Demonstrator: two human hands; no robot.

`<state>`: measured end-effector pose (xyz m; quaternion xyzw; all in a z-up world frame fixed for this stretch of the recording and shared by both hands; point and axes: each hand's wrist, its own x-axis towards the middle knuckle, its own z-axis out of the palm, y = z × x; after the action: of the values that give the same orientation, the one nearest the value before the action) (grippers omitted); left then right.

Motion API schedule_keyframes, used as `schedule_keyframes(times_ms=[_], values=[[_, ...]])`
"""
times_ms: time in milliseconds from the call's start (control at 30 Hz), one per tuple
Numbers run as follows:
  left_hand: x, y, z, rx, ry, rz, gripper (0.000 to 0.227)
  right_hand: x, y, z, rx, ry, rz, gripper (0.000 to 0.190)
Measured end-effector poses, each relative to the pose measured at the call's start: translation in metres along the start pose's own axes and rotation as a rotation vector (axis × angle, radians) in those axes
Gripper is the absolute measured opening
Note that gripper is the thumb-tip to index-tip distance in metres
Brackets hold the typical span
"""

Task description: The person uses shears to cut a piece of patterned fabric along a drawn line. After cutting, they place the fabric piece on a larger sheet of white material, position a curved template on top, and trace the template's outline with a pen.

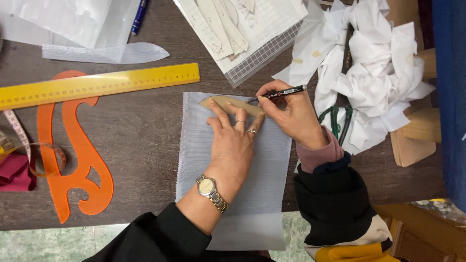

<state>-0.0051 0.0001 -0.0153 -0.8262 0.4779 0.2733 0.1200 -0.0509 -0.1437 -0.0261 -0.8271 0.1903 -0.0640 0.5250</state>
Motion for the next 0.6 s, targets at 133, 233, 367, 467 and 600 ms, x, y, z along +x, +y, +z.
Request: schedule_keyframes(times_ms=[133,233,367,467,600], values=[[0.002,0.001,0.002,-0.002,-0.013,0.005,0.081,-0.008,0.0,-0.005,0.033,0.022,0.058,0.011],[-0.004,0.0,-0.006,0.007,0.001,0.009,0.082,-0.014,0.005,-0.007,0.076,0.034,0.078,0.009],[-0.005,0.0,-0.007,0.007,0.014,0.014,0.083,-0.023,0.011,-0.016,0.047,0.056,0.106,0.011],[-0.003,0.001,-0.006,0.035,0.01,0.009,0.083,-0.026,0.013,-0.018,0.058,0.074,0.107,0.011],[-0.003,0.002,-0.005,0.043,-0.005,0.016,0.085,-0.027,0.008,-0.017,0.08,0.099,0.1,0.01]])
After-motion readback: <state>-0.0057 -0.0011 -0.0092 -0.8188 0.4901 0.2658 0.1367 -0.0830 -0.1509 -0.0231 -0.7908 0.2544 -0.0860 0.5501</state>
